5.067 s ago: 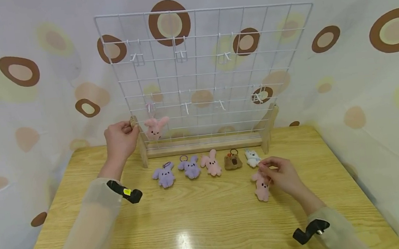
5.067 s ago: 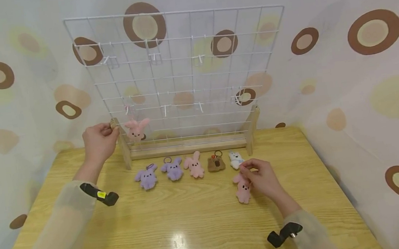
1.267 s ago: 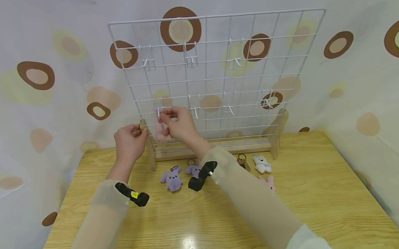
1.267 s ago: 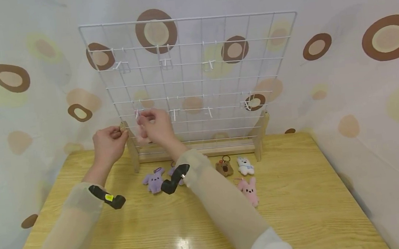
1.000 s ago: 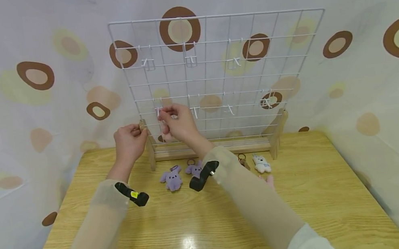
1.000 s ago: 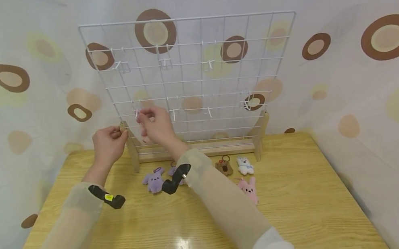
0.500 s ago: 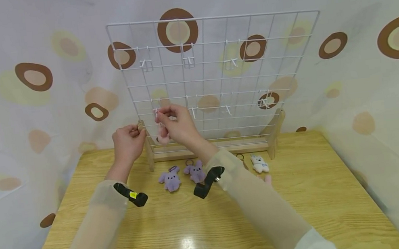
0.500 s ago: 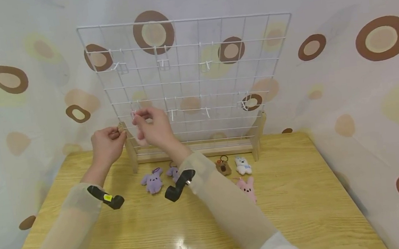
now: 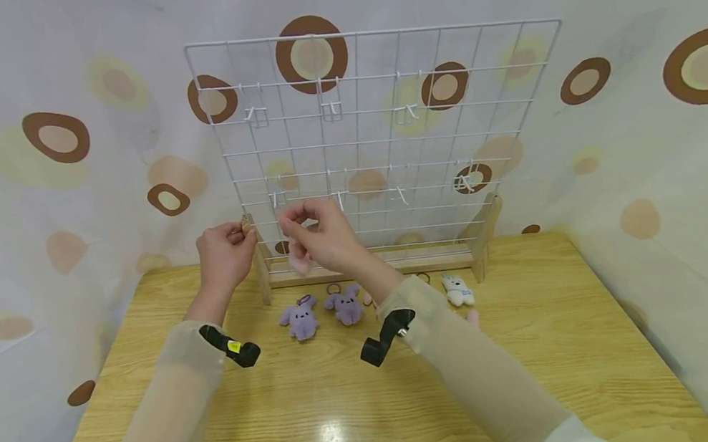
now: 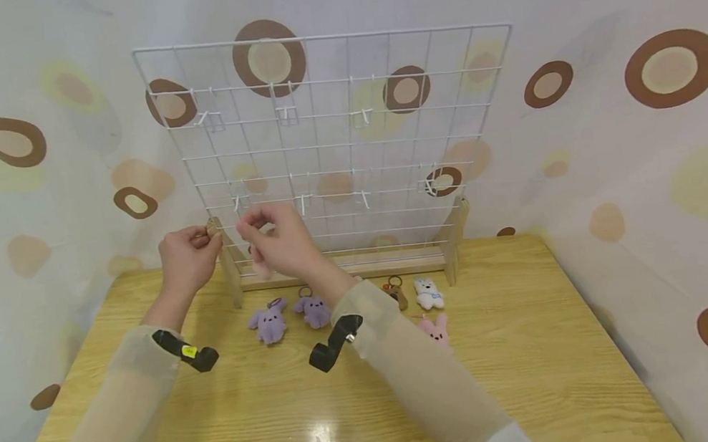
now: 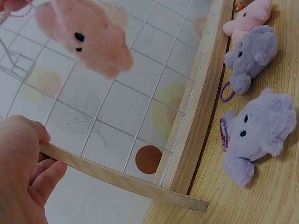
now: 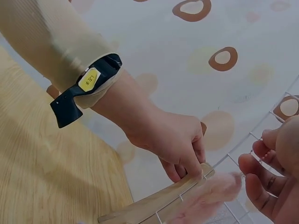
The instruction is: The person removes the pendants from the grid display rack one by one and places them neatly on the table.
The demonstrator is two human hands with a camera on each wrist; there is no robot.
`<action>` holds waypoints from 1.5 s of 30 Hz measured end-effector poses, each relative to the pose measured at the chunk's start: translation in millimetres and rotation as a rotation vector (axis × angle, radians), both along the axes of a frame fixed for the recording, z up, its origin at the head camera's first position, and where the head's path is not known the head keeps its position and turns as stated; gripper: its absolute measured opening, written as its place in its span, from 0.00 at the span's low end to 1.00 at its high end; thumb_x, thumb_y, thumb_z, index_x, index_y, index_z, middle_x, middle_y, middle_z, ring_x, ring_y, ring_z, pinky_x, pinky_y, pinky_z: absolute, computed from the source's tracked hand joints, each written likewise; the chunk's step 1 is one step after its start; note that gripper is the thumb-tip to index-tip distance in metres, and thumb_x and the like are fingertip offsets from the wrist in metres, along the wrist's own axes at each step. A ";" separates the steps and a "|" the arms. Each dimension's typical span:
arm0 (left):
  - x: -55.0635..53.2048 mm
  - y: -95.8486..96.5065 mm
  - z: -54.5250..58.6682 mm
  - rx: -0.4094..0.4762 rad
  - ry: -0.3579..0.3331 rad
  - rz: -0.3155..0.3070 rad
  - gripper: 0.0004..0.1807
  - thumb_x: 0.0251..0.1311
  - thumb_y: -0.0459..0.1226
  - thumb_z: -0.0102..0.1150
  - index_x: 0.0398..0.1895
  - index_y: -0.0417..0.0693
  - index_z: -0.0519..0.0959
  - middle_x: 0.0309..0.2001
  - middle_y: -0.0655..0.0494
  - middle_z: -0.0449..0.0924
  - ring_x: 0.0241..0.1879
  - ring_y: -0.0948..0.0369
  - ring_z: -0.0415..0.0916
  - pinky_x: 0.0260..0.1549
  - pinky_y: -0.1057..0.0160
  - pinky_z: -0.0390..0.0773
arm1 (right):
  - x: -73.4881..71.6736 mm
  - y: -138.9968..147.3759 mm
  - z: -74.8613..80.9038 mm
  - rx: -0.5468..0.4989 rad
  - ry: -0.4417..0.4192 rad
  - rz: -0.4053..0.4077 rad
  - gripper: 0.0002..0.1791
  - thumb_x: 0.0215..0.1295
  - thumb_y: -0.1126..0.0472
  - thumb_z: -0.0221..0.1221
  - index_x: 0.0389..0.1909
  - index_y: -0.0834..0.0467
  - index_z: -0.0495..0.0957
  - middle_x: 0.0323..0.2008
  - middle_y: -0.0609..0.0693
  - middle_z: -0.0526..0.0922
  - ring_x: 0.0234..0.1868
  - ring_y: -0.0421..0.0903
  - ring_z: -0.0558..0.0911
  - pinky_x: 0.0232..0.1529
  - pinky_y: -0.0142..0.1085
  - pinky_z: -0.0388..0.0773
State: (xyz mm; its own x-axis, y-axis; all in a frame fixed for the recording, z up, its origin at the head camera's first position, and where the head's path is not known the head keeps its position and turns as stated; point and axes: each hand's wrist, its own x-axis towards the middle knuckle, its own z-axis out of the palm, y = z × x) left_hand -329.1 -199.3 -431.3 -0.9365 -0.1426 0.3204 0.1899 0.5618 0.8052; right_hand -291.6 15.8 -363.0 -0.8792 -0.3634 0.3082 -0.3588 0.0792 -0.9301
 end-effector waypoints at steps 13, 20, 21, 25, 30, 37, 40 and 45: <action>1.3 -1.8 2.3 -0.003 -0.017 -0.001 0.17 0.72 0.36 0.62 0.52 0.29 0.86 0.45 0.35 0.89 0.47 0.46 0.89 0.47 0.47 0.86 | 15.8 28.1 -10.0 0.034 0.001 0.064 0.09 0.80 0.65 0.58 0.48 0.68 0.81 0.39 0.60 0.82 0.20 0.47 0.78 0.18 0.34 0.73; 1.3 -1.6 3.4 -0.009 -0.009 0.004 0.17 0.72 0.36 0.62 0.52 0.29 0.86 0.44 0.36 0.89 0.47 0.46 0.89 0.47 0.47 0.86 | 26.9 46.7 -14.9 0.067 0.032 0.084 0.07 0.81 0.65 0.58 0.47 0.66 0.82 0.33 0.63 0.82 0.19 0.47 0.74 0.18 0.33 0.67; 1.3 -1.4 3.6 -0.011 -0.007 0.005 0.17 0.72 0.36 0.62 0.52 0.29 0.86 0.44 0.36 0.89 0.47 0.46 0.89 0.47 0.47 0.86 | 29.1 49.5 -15.3 0.070 0.024 0.086 0.07 0.80 0.66 0.58 0.47 0.66 0.82 0.32 0.63 0.81 0.19 0.48 0.74 0.18 0.33 0.67; 1.7 -0.1 4.2 -0.020 -0.002 0.013 0.16 0.72 0.36 0.62 0.51 0.29 0.86 0.43 0.36 0.89 0.46 0.46 0.89 0.47 0.48 0.86 | 37.6 61.4 -16.9 0.093 0.002 0.072 0.07 0.80 0.65 0.58 0.48 0.66 0.82 0.36 0.61 0.83 0.21 0.47 0.76 0.20 0.32 0.72; 2.5 1.4 5.1 -0.020 -0.006 0.014 0.16 0.72 0.36 0.62 0.50 0.29 0.87 0.43 0.36 0.89 0.46 0.46 0.89 0.47 0.47 0.86 | 47.8 79.1 -19.9 0.134 0.035 0.038 0.07 0.80 0.65 0.59 0.48 0.64 0.84 0.39 0.57 0.84 0.23 0.49 0.79 0.23 0.34 0.76; 1.9 2.1 4.0 -0.027 0.003 0.008 0.16 0.72 0.36 0.62 0.50 0.29 0.87 0.42 0.37 0.89 0.45 0.47 0.89 0.46 0.47 0.87 | 57.2 102.4 -28.7 0.192 0.049 -0.008 0.09 0.79 0.61 0.61 0.47 0.63 0.85 0.37 0.55 0.86 0.22 0.60 0.80 0.21 0.34 0.76; 2.6 2.3 3.5 -0.030 -0.003 0.004 0.16 0.72 0.36 0.62 0.51 0.29 0.86 0.43 0.36 0.89 0.46 0.46 0.89 0.46 0.47 0.86 | 61.5 111.6 -31.8 0.206 0.038 -0.019 0.10 0.79 0.61 0.61 0.47 0.65 0.84 0.40 0.54 0.86 0.23 0.56 0.81 0.20 0.34 0.75; 3.0 1.9 2.0 -0.026 -0.012 0.007 0.16 0.73 0.36 0.61 0.52 0.29 0.86 0.44 0.36 0.89 0.46 0.46 0.89 0.47 0.47 0.86 | 70.2 126.7 -30.9 0.207 0.024 -0.012 0.09 0.80 0.61 0.60 0.47 0.64 0.84 0.38 0.56 0.85 0.23 0.57 0.80 0.19 0.33 0.73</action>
State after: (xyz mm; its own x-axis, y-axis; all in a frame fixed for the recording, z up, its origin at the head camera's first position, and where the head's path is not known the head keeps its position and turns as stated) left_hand -326.1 -197.3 -429.3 -0.9394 -0.1406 0.3125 0.1762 0.5841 0.7924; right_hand -221.4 142.5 -393.9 -0.8774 -0.4102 0.2489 -0.3782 0.2720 -0.8849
